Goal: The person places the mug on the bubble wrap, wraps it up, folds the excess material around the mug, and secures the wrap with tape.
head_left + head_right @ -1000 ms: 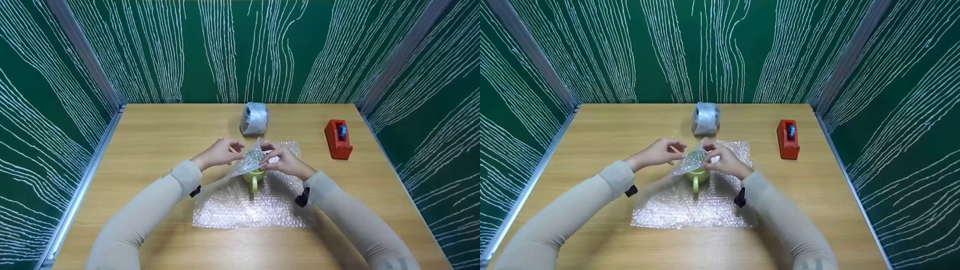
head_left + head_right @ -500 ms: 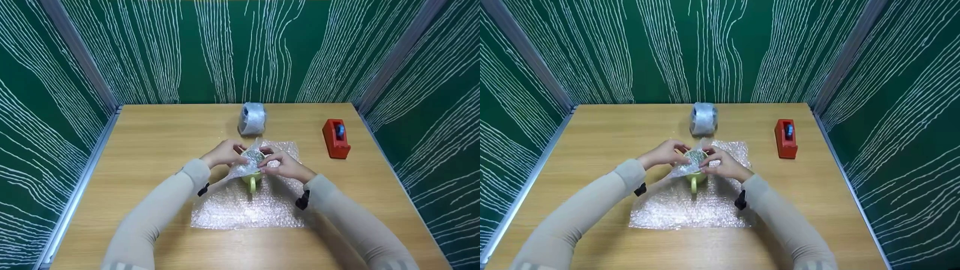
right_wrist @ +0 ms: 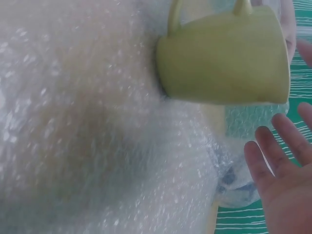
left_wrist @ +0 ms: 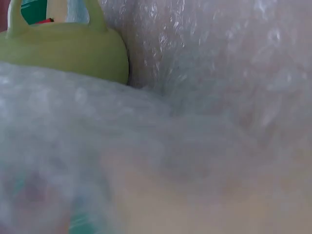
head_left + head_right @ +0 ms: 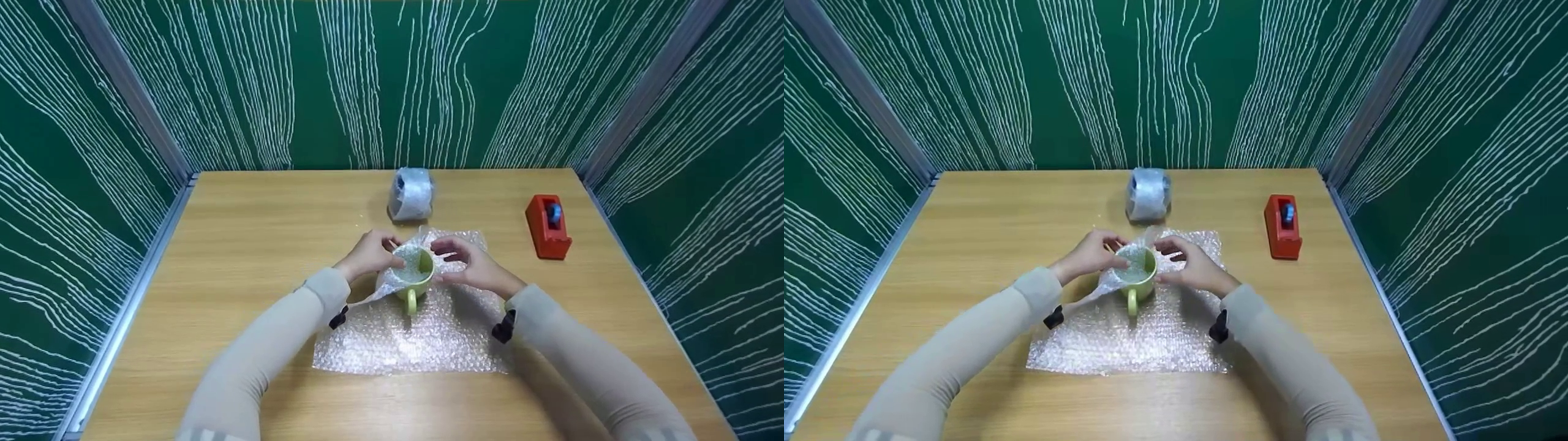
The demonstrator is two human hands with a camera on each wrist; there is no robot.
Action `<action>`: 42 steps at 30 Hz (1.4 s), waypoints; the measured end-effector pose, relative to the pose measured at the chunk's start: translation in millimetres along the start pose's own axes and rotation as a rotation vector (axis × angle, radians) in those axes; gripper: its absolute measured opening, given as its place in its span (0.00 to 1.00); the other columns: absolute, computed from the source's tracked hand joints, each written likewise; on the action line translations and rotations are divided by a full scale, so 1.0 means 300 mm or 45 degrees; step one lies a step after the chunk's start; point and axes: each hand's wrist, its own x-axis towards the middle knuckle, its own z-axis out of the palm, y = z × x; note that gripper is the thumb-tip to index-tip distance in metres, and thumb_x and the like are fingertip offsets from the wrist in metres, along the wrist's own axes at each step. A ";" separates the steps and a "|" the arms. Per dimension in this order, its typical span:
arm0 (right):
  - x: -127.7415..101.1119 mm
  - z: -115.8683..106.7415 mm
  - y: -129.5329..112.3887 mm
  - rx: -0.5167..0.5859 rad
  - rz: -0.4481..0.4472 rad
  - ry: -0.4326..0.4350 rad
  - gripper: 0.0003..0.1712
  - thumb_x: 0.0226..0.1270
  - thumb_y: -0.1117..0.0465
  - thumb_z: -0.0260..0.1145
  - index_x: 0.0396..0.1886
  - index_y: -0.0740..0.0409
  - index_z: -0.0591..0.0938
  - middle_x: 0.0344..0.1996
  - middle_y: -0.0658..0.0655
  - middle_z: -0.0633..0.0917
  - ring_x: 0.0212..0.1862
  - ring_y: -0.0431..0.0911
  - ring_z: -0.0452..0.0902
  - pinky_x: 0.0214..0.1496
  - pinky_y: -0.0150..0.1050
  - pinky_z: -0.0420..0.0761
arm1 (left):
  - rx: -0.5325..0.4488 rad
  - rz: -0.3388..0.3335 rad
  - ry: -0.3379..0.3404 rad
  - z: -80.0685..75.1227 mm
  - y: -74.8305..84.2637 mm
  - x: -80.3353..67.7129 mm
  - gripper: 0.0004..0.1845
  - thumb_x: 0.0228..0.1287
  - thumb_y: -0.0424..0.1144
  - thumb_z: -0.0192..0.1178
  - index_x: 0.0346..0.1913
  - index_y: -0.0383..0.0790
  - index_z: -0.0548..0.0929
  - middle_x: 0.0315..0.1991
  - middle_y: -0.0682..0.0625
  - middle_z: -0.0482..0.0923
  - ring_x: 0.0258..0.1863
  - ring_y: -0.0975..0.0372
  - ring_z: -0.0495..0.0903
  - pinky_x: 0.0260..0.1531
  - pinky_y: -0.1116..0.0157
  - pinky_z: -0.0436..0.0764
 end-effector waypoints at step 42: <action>-0.253 -0.076 0.106 -0.759 0.005 -0.638 0.37 0.51 0.49 0.89 0.63 0.47 0.90 0.74 0.61 0.80 0.76 0.67 0.72 0.77 0.72 0.71 | -0.008 0.032 0.158 0.035 0.003 -0.008 0.15 0.56 0.20 0.62 0.46 0.30 0.89 0.29 0.55 0.76 0.33 0.64 0.75 0.34 0.72 0.75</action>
